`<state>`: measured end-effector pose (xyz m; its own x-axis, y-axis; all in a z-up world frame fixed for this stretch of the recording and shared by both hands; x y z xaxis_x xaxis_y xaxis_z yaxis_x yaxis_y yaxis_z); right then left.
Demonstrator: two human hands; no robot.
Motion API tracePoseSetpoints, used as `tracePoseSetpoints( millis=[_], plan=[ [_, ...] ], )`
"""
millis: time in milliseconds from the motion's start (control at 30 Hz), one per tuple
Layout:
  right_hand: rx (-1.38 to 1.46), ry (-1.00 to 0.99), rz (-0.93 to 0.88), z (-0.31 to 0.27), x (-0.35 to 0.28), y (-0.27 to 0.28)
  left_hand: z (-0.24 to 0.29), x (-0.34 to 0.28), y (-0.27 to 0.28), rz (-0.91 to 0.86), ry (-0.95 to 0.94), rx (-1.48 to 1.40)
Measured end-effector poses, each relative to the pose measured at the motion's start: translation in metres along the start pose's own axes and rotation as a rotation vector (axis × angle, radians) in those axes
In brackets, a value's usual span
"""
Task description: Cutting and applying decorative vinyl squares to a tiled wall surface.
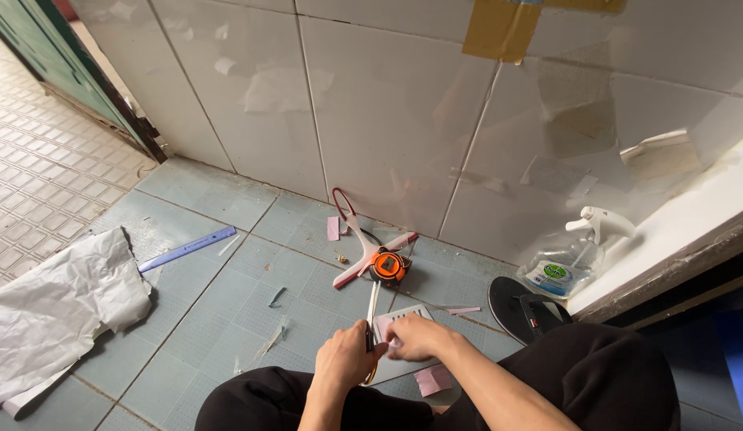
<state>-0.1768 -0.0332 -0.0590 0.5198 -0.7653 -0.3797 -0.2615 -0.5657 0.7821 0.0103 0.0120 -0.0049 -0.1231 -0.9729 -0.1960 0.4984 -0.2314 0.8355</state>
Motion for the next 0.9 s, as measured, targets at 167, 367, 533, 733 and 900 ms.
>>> tracePoseSetpoints(
  millis=[167,367,533,733,900],
  plan=[
    [0.508,-0.02,0.37,-0.038,-0.021,0.053,0.007,-0.006,0.017,0.381,0.108,-0.386],
    [0.924,0.17,0.324,-0.065,-0.048,0.076,0.017,-0.031,0.058,0.5,0.057,-0.971],
    [0.883,0.205,0.347,-0.099,-0.074,0.098,0.018,-0.045,0.061,0.489,-0.118,-1.237],
    [0.895,0.328,0.397,-0.165,-0.129,0.141,0.037,-0.072,0.082,0.574,-0.253,-1.419],
    [0.849,0.515,0.382,-0.17,-0.153,0.153,0.043,-0.078,0.084,0.574,-0.287,-1.48]
  ],
)
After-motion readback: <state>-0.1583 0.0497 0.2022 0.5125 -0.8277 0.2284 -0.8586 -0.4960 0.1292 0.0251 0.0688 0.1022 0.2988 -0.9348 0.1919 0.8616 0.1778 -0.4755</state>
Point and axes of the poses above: each hand's wrist, its own x-axis towards the middle knuckle, its own y-axis out of the back of the hand, z = x × y, the point moved 1 cm from there along x, towards the middle knuckle, and after that the axes turned 5 degrees about z, right-handed, at the moved point
